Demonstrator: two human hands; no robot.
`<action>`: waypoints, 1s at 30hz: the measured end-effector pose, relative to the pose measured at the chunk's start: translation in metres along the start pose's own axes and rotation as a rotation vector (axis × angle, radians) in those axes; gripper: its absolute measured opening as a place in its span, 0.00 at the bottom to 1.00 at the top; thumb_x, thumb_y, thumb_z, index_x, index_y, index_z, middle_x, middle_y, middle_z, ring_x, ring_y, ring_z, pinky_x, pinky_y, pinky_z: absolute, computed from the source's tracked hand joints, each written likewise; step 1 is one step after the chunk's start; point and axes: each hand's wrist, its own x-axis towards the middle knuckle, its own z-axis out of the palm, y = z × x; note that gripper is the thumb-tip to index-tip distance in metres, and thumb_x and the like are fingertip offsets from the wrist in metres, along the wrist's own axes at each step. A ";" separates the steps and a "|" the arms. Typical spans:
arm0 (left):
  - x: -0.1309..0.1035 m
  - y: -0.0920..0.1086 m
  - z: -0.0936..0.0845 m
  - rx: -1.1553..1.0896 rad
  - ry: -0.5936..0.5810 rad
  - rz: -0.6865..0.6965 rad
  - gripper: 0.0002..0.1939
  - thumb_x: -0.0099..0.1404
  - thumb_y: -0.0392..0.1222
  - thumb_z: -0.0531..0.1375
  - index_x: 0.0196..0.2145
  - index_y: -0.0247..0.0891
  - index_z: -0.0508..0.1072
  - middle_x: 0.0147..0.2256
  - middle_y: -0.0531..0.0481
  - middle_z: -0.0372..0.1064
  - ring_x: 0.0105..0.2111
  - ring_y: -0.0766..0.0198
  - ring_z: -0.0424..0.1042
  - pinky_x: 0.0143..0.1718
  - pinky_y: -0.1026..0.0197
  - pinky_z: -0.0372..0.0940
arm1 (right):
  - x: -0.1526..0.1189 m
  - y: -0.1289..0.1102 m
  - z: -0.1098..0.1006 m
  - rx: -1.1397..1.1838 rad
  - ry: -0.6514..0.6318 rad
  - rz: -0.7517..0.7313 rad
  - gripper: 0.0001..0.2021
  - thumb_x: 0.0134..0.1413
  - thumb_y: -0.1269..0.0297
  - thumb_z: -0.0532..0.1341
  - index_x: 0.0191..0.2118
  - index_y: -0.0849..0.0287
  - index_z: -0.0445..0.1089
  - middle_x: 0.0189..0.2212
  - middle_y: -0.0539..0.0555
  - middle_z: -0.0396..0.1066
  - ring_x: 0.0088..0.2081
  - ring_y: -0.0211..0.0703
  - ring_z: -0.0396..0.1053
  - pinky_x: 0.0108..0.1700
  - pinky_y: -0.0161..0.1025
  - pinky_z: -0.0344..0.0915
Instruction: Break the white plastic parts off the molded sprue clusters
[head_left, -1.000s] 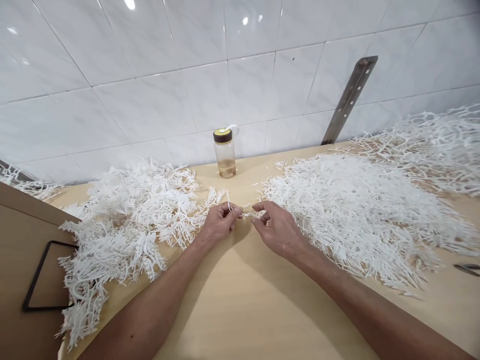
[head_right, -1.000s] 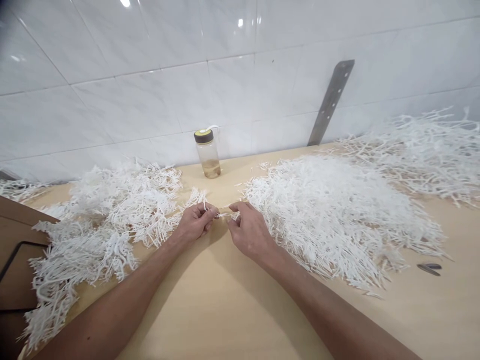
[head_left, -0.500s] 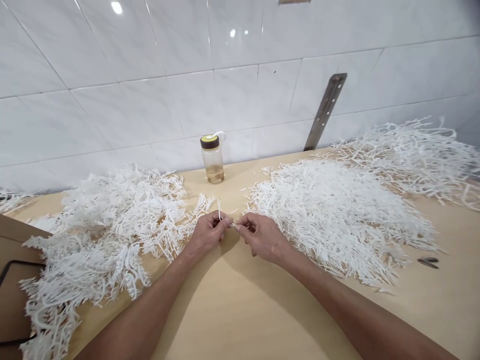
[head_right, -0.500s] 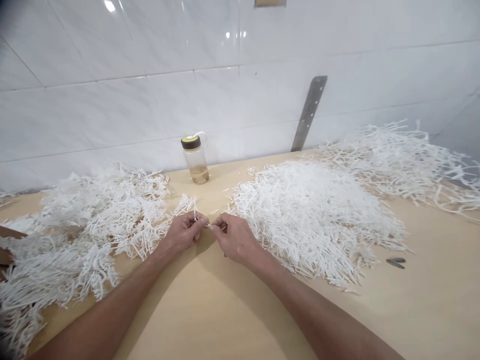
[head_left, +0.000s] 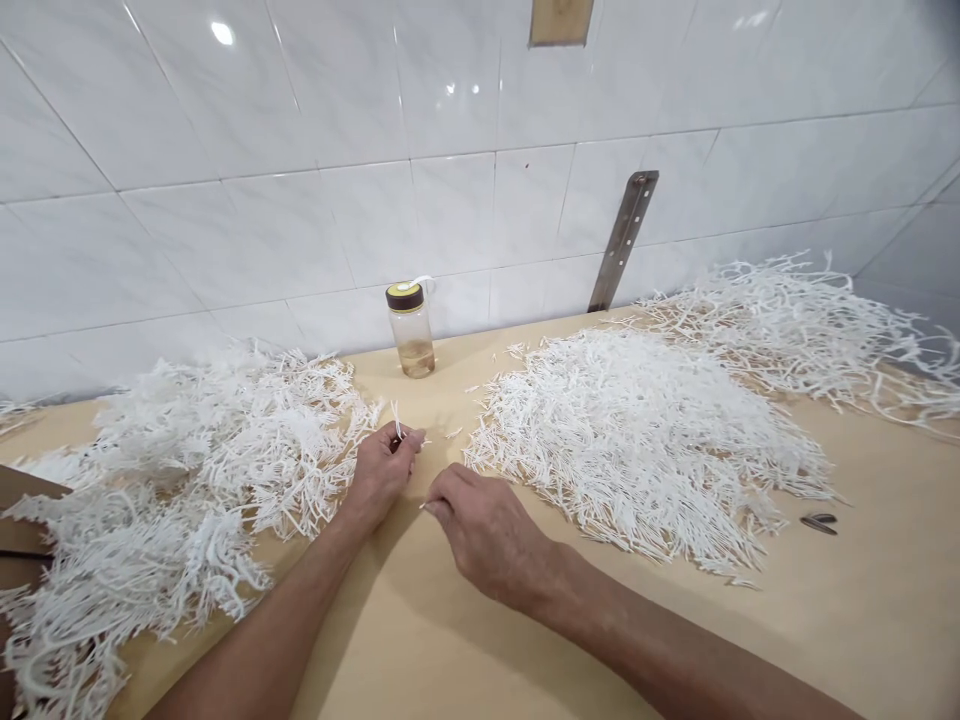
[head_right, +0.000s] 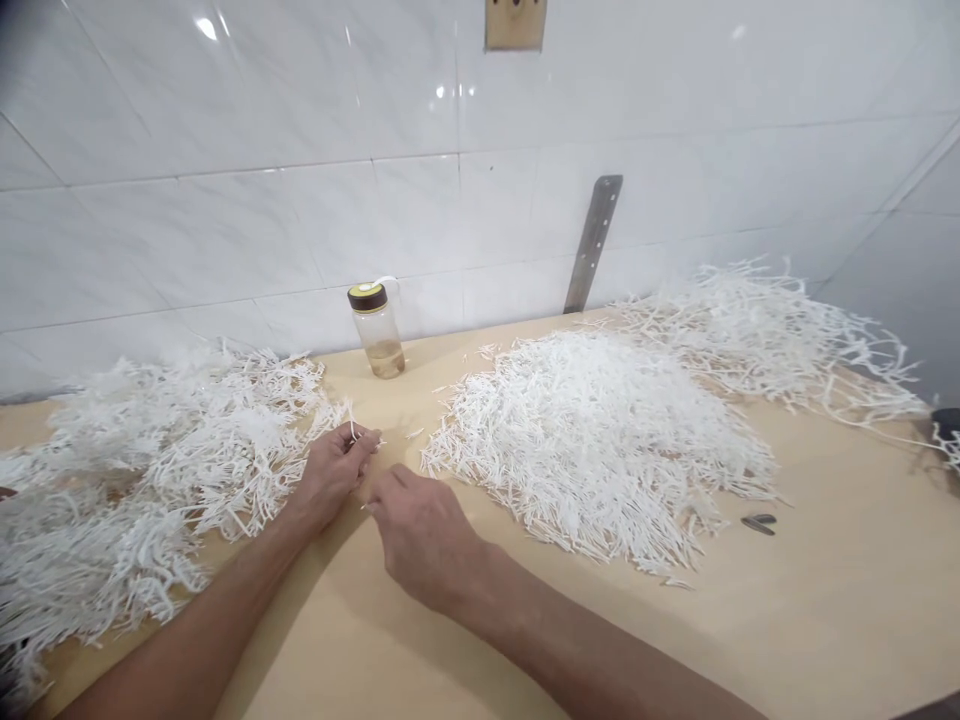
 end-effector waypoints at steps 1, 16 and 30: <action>0.001 0.000 -0.001 -0.023 -0.003 -0.032 0.15 0.59 0.52 0.62 0.25 0.37 0.68 0.14 0.60 0.57 0.14 0.73 0.53 0.16 0.68 0.51 | -0.001 -0.003 0.001 -0.022 -0.041 -0.031 0.08 0.62 0.75 0.53 0.33 0.60 0.66 0.31 0.53 0.69 0.31 0.40 0.65 0.32 0.36 0.59; -0.002 -0.004 0.005 0.042 0.026 0.059 0.12 0.59 0.50 0.61 0.30 0.38 0.73 0.16 0.58 0.61 0.16 0.70 0.58 0.19 0.67 0.54 | 0.008 0.067 -0.014 -0.452 0.021 0.326 0.13 0.55 0.82 0.53 0.35 0.61 0.73 0.33 0.59 0.70 0.27 0.41 0.67 0.28 0.37 0.59; -0.018 0.000 0.010 0.421 -0.078 0.553 0.10 0.68 0.34 0.51 0.37 0.38 0.72 0.38 0.43 0.71 0.41 0.58 0.70 0.44 0.56 0.65 | 0.009 0.064 -0.004 -0.136 0.089 0.212 0.14 0.59 0.78 0.50 0.44 0.64 0.71 0.41 0.63 0.74 0.45 0.51 0.70 0.49 0.48 0.67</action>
